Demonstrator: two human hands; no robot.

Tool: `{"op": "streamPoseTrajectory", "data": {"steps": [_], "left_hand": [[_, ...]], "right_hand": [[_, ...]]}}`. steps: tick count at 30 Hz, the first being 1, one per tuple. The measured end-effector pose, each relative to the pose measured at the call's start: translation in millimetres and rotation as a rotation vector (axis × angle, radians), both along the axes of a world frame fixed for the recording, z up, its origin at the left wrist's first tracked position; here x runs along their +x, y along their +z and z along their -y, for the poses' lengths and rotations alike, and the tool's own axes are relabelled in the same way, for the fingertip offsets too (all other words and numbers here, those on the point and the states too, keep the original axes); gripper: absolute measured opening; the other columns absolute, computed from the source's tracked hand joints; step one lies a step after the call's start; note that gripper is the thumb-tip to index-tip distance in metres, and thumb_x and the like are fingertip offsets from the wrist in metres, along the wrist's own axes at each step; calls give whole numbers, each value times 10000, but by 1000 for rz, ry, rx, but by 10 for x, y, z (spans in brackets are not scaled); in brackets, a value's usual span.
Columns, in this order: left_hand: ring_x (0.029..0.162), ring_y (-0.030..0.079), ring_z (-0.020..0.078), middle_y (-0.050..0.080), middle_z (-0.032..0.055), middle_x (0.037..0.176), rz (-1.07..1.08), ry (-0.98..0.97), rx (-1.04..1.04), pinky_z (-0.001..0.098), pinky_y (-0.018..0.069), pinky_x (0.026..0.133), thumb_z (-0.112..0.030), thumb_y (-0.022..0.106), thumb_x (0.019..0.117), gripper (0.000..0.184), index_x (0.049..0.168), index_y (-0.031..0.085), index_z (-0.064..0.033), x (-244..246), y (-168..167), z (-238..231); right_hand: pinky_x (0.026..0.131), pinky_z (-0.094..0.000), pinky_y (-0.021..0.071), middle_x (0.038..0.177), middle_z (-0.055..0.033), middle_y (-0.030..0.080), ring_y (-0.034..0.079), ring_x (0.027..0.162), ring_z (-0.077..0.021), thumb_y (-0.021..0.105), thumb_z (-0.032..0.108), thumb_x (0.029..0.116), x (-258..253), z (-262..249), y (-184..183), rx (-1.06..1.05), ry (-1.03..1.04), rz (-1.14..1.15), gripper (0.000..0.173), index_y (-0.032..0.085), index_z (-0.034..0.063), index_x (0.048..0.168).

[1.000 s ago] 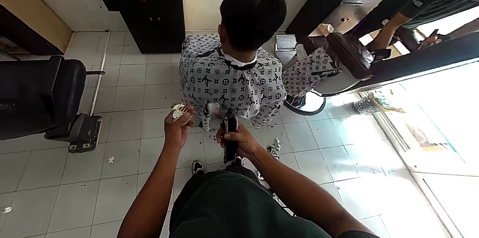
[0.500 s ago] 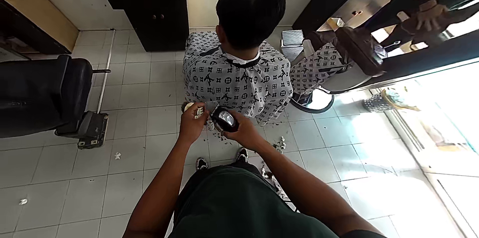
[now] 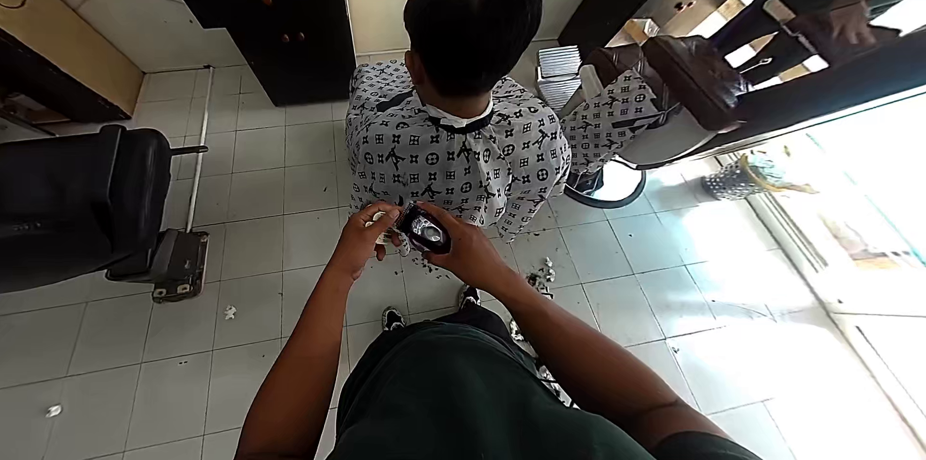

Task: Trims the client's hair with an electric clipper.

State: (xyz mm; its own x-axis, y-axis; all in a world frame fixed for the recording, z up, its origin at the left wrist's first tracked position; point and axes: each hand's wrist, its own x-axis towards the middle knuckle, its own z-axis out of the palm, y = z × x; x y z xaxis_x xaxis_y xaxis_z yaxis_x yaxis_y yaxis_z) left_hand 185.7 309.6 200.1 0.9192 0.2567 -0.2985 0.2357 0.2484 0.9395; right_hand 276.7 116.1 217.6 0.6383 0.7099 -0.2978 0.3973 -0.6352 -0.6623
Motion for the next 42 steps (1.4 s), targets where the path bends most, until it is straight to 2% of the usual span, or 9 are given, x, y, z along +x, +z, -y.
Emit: {"op": "streamPoseTrajectory", "data": {"steps": [6, 9, 12, 21, 23, 26, 32, 39, 42], "left_hand": [[734, 678, 89, 742, 72, 1016, -18, 171, 14, 192, 515, 554, -63, 539, 1050, 177, 1157, 675, -28, -26, -203, 54], [791, 688, 113, 725, 71, 1035, -118, 293, -24, 222, 550, 615, -60, 547, 1046, 207, 1226, 641, -19, -192, -459, 121], [836, 700, 131, 721, 82, 1063, -212, 375, -163, 251, 566, 664, -105, 454, 1090, 261, 1281, 613, -26, -447, -776, 232], [620, 619, 88, 696, 62, 909, -557, 704, -442, 205, 487, 519, -231, 453, 1098, 277, 1280, 595, -79, -1079, -1778, 501], [622, 593, 88, 674, 68, 915, -626, 744, -368, 209, 465, 522, -207, 480, 1087, 273, 1295, 588, -66, -1233, -1960, 534], [668, 582, 115, 663, 97, 955, -756, 727, -287, 240, 456, 563, -211, 522, 1075, 285, 1305, 599, -60, -1465, -2097, 632], [579, 559, 100, 645, 78, 858, -798, 785, -347, 221, 444, 489, -207, 514, 1073, 260, 1277, 588, -63, -1728, -2247, 787], [837, 600, 192, 661, 147, 1093, -900, 653, -211, 358, 487, 714, -238, 523, 1081, 317, 1324, 600, -50, -1775, -2260, 963], [793, 600, 174, 664, 142, 1054, -902, 660, -216, 329, 486, 672, -242, 527, 1078, 322, 1325, 595, -48, -1822, -2294, 1025]], "right_hand": [[917, -395, 558, 1317, -217, 591, 657, 1074, -249, 805, 90, 807, 276, 188, -138, 266, -159, -341, 919, 317, 119, 1586], [617, -331, 616, 1018, -146, 643, 680, 677, -188, 834, 70, 817, 518, 267, -155, 438, -359, -491, 870, 341, 84, 1534], [540, -310, 601, 791, -105, 642, 642, 535, -172, 808, 35, 848, 783, 310, -103, 540, -475, -516, 685, 409, 45, 1405], [587, -335, 602, 799, -130, 641, 658, 587, -197, 722, 152, 962, 1315, 281, -199, 582, -460, -475, 451, 481, 18, 1318], [643, -362, 600, 903, -125, 644, 661, 687, -200, 592, 297, 1051, 1394, 247, -221, 662, -507, -555, 366, 540, 32, 1298], [708, -434, 578, 961, -123, 636, 645, 776, -217, 380, 451, 1103, 1516, 190, -210, 724, -588, -594, 467, 590, 60, 1249], [746, -414, 573, 928, -141, 675, 665, 792, -209, 600, 353, 1040, 1842, 68, -122, 612, -491, -433, 394, 644, -29, 1125], [728, -382, 565, 899, -123, 665, 650, 766, -185, 640, 367, 1019, 1903, 8, -83, 596, -475, -395, 389, 649, -14, 1097], [736, -390, 570, 902, -133, 668, 656, 772, -193, 634, 361, 1025, 1905, 1, -86, 597, -457, -390, 393, 646, -25, 1100]]}}
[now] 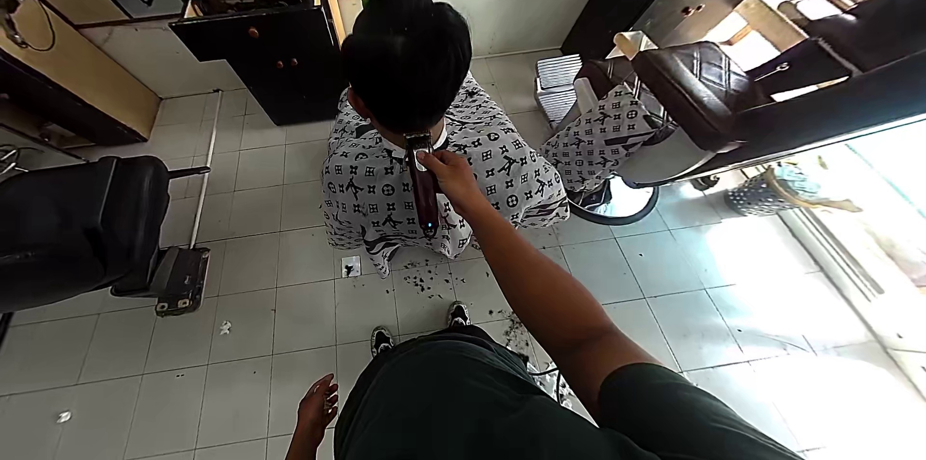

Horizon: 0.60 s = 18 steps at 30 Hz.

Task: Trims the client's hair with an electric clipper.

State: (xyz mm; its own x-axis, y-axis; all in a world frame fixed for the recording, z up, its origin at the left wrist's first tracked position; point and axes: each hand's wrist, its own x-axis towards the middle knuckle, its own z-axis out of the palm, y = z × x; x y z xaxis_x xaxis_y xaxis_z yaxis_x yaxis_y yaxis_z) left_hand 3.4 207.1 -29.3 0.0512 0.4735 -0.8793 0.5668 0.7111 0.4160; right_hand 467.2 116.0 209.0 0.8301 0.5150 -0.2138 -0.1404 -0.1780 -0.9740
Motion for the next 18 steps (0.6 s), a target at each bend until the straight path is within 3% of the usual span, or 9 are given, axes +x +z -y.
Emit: {"op": "streamPoseTrajectory", "data": {"steps": [7, 12, 18], "left_hand": [[913, 622, 247, 668, 186, 1133, -43, -48, 16, 430, 503, 779, -239, 534, 1077, 328, 1320, 605, -30, -166, -58, 63], [915, 638, 242, 682, 181, 1147, -89, -134, 28, 431, 513, 778, -262, 508, 1092, 341, 1323, 618, -36, -235, -67, 98], [857, 634, 223, 693, 164, 1084, -92, -145, 37, 415, 514, 743, -256, 519, 1088, 322, 1297, 640, -42, -225, -77, 111]], "right_hand": [[735, -378, 559, 887, -120, 653, 639, 762, -175, 633, 345, 1026, 8, -15, -2, 29, 12, 11, 370, 637, -21, 1079], [696, -360, 559, 860, -108, 650, 640, 735, -166, 619, 357, 1033, -1, 2, 22, 32, 18, -13, 372, 630, -14, 1057], [725, -385, 573, 902, -135, 670, 658, 767, -188, 615, 363, 1035, 6, 11, 12, 18, 23, -12, 399, 644, -30, 1100]]}}
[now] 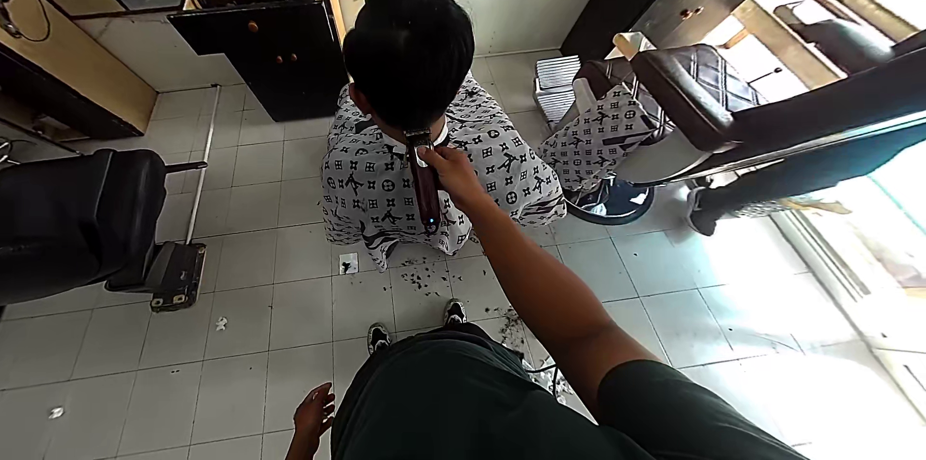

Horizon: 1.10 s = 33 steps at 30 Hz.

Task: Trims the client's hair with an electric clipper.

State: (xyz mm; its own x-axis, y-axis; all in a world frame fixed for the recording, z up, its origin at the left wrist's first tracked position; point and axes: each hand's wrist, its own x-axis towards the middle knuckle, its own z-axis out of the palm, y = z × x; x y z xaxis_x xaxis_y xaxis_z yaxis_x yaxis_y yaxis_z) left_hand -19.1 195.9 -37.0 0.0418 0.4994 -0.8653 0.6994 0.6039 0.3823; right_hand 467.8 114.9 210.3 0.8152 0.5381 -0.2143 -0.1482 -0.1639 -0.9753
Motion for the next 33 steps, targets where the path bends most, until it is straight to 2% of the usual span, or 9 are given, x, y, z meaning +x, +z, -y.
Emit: {"op": "streamPoseTrajectory", "data": {"steps": [2, 6, 9, 11, 16, 20, 24, 29, 33], "left_hand": [[840, 628, 217, 693, 160, 1067, -2, -15, 0, 411, 511, 730, -248, 527, 1086, 311, 1283, 646, -39, 10, -2, -4], [840, 632, 218, 696, 157, 1066, 5, -36, 4, 412, 512, 728, -255, 530, 1085, 311, 1275, 651, -40, -2, -17, -26], [849, 636, 226, 695, 162, 1074, -8, -43, 3, 422, 515, 736, -242, 527, 1086, 302, 1270, 656, -39, -33, -43, -14], [847, 637, 229, 693, 167, 1068, -15, -49, -3, 430, 521, 745, -241, 526, 1087, 301, 1268, 654, -37, -53, -33, 1], [838, 644, 232, 694, 173, 1056, -24, -75, -9, 426, 531, 745, -234, 528, 1087, 297, 1259, 654, -28, -91, -14, 8], [859, 645, 245, 693, 177, 1069, -31, -104, -4, 443, 528, 762, -237, 522, 1090, 301, 1261, 655, -28, -118, -8, -11], [901, 656, 264, 695, 184, 1093, -38, -124, -1, 464, 532, 781, -257, 522, 1090, 316, 1264, 656, -30, -111, -13, -40], [903, 658, 255, 698, 174, 1107, -39, -131, -6, 454, 530, 774, -264, 521, 1091, 315, 1267, 659, -44, -102, -51, -72], [886, 657, 254, 700, 177, 1081, -39, -141, 1, 452, 530, 761, -257, 530, 1087, 308, 1252, 665, -35, -95, -28, -72]], "right_hand": [[693, -363, 552, 870, -114, 651, 633, 733, -167, 608, 377, 1036, 1, -10, -9, 4, -16, 12, 396, 638, -16, 1083], [754, -361, 556, 903, -114, 660, 645, 788, -162, 626, 300, 1030, -35, 15, -11, 29, 18, 140, 342, 626, -31, 1118], [703, -381, 566, 857, -124, 654, 649, 733, -185, 600, 348, 1044, -8, 24, -27, -24, 9, 46, 384, 638, -35, 1051], [710, -389, 583, 887, -139, 680, 672, 752, -202, 583, 380, 1050, 4, 21, -23, -17, -13, -24, 419, 646, -33, 1080], [752, -391, 550, 909, -127, 659, 641, 789, -186, 599, 359, 1042, -20, 4, -35, 7, -32, 79, 392, 641, -25, 1110], [741, -397, 581, 912, -134, 683, 674, 787, -199, 567, 374, 1057, 9, -8, -40, 25, -27, 5, 403, 652, -17, 1100], [770, -370, 530, 911, -108, 647, 625, 807, -164, 561, 339, 1060, -29, -11, -20, 46, -35, 142, 373, 632, -21, 1126], [753, -392, 557, 913, -123, 673, 655, 796, -187, 557, 373, 1061, 1, -27, -7, 17, -39, 44, 403, 653, -16, 1103], [781, -356, 527, 906, -97, 648, 625, 812, -142, 571, 304, 1056, -43, -7, -23, 68, -25, 210, 331, 615, -16, 1126]]}}
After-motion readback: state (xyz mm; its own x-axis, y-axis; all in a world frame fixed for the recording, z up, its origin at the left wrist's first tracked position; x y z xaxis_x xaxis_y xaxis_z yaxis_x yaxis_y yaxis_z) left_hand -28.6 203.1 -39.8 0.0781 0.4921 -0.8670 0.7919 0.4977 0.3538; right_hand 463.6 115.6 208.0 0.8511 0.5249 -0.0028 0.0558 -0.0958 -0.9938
